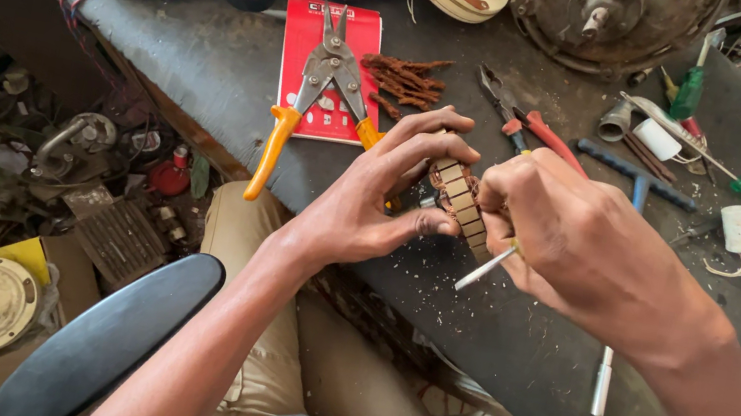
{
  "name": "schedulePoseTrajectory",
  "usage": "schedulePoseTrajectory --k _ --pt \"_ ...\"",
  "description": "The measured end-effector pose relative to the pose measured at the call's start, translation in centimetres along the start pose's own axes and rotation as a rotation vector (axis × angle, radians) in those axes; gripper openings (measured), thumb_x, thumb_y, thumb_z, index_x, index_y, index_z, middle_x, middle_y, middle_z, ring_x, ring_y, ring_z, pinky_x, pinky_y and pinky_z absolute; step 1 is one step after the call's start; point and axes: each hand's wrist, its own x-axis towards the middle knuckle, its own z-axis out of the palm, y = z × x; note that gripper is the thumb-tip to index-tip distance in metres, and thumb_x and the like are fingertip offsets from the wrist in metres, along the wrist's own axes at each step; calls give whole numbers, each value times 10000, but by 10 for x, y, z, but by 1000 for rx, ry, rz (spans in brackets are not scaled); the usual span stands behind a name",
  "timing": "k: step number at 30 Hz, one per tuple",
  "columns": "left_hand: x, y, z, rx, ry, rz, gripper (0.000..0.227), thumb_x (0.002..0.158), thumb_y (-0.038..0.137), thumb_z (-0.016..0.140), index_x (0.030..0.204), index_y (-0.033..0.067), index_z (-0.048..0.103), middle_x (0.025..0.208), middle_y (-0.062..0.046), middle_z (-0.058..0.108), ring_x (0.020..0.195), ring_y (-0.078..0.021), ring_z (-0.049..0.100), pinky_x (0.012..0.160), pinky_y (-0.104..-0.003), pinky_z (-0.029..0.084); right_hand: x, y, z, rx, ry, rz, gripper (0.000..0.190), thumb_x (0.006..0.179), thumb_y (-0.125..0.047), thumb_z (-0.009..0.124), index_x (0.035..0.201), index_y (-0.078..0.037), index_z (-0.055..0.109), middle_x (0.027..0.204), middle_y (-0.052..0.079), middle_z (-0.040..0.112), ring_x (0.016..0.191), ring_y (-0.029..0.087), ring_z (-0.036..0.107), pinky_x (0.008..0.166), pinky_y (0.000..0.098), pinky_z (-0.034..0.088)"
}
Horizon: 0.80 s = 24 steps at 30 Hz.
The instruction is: The person uses a screwdriver and pliers to remove copper wire coils from a motor armature. They scrape the wire from the slots and then pull the remaining strands out by hand. The person works on a cluttered workbench in a workshop environment.
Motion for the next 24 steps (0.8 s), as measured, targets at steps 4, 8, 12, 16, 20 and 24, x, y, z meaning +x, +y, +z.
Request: schedulePoseTrajectory --k 4,8,12,16,20,24 --pt "0 1 -2 77 -2 26 600 929 346 818 1424 120 566 1629 -106 415 1578 -285 414 1278 -431 426 -1 2 1 -104 -74 -63 456 779 -8 775 1070 5 424 923 176 588 836 357 664 712 439 544" --pt "0 1 -4 186 -34 61 594 938 392 796 1420 123 577 1620 -105 428 1584 -309 395 1302 -457 381 -9 11 6 -48 -27 -179 499 691 -4 747 1053 2 403 1011 172 615 888 372 670 767 441 549" --pt "-2 1 -4 204 -56 43 583 926 407 795 1398 123 602 1595 -111 423 1572 -325 382 1288 -470 354 -21 19 17 56 61 -166 436 821 -32 749 1040 -25 372 1046 145 619 985 367 684 1011 532 525" --pt "0 1 -3 129 -15 16 570 938 382 794 1402 127 584 1586 -90 438 1543 -286 435 1255 -418 415 -36 20 30 285 213 160 332 909 -62 706 1112 -12 448 1050 122 645 978 277 708 892 390 587" --pt "0 1 0 28 -3 -24 562 920 323 818 1389 119 584 1579 -90 433 1484 -252 483 1203 -375 452 -54 18 38 270 389 829 222 1016 -173 654 1130 -29 530 1035 126 709 943 229 733 797 367 576" --pt "1 1 0 105 1 5 532 920 276 838 1367 98 610 1584 -101 444 1518 -270 461 1224 -384 431 -68 19 46 29 177 1018 292 942 -194 736 1153 -34 616 1010 205 696 939 357 683 802 439 535"
